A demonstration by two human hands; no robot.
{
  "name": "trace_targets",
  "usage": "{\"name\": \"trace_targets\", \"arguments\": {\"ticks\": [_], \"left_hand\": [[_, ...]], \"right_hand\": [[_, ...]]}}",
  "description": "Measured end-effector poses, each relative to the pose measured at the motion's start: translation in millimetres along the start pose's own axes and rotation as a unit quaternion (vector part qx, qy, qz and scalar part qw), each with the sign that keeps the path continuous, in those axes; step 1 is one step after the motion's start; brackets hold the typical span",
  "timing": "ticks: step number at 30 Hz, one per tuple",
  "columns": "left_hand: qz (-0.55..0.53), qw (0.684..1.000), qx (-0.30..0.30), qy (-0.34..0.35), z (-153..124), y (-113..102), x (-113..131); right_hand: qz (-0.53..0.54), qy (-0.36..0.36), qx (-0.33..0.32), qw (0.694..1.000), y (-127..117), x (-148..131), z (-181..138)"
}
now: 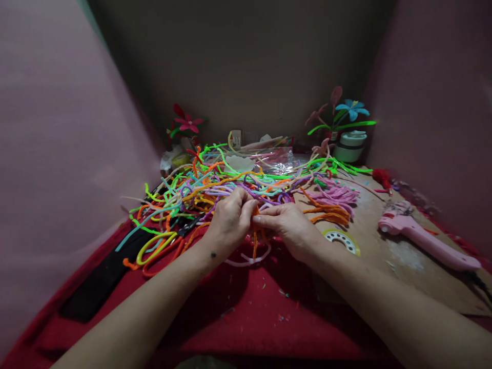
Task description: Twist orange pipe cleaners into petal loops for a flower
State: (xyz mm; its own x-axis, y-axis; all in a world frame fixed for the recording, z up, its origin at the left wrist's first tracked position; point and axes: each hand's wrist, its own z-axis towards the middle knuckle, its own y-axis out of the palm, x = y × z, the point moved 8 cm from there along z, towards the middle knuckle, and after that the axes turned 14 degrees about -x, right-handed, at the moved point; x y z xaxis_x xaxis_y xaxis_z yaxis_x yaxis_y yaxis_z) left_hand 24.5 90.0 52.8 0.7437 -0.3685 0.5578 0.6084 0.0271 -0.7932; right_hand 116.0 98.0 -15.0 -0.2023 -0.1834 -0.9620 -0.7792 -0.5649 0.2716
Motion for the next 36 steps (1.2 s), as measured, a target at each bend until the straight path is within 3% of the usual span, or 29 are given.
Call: {"name": "trace_targets", "arguments": {"ticks": [3, 6, 9, 12, 15, 19, 22, 26, 31, 34, 36], "left_hand": [[-0.036, 0.999, -0.006, -0.004, 1.0, 1.7, -2.7], [-0.162, 0.985, -0.048, -0.028, 4.3, 5.5, -9.3], [-0.314, 0.938, -0.132, -0.066, 6.1, 15.5, -14.3], [-0.393, 0.892, -0.202, -0.090, 5.2, 24.4, -14.6], [-0.362, 0.909, -0.179, -0.106, 5.8, 21.9, -19.6], [-0.199, 0.972, -0.096, -0.078, 7.1, 8.1, -17.0], [-0.094, 0.992, -0.071, -0.048, 6.2, 3.0, -9.6], [-0.084, 0.992, -0.074, -0.051, 6.3, 5.2, -11.1], [-0.232, 0.963, -0.122, -0.056, 10.9, 14.5, -18.4], [-0.247, 0.961, -0.123, 0.027, 11.4, 3.8, -3.4], [-0.162, 0.972, -0.130, 0.109, 6.3, -4.4, 14.4]], "right_hand": [[-0.009, 0.004, -0.002, 1.000, 1.2, -3.3, -1.5], [-0.021, 0.008, -0.004, 1.000, 2.3, -6.8, -3.0], [-0.015, 0.019, -0.014, 1.000, 4.0, -8.2, -4.2], [-0.010, 0.024, -0.025, 0.999, 5.8, -8.4, -4.4], [-0.016, 0.025, -0.012, 0.999, 3.8, -6.9, -4.2], [-0.015, 0.039, -0.007, 0.999, 2.7, -1.5, -3.7], [-0.032, 0.047, -0.008, 0.998, 2.6, 0.9, -3.7], [-0.012, 0.060, -0.021, 0.998, 4.2, 5.9, -3.0], [0.062, 0.072, -0.019, 0.995, 2.3, 8.2, -2.3], [0.112, 0.056, 0.001, 0.992, -3.5, 5.7, -1.4], [0.145, 0.036, 0.015, 0.989, -7.9, 3.5, -0.4]]}}
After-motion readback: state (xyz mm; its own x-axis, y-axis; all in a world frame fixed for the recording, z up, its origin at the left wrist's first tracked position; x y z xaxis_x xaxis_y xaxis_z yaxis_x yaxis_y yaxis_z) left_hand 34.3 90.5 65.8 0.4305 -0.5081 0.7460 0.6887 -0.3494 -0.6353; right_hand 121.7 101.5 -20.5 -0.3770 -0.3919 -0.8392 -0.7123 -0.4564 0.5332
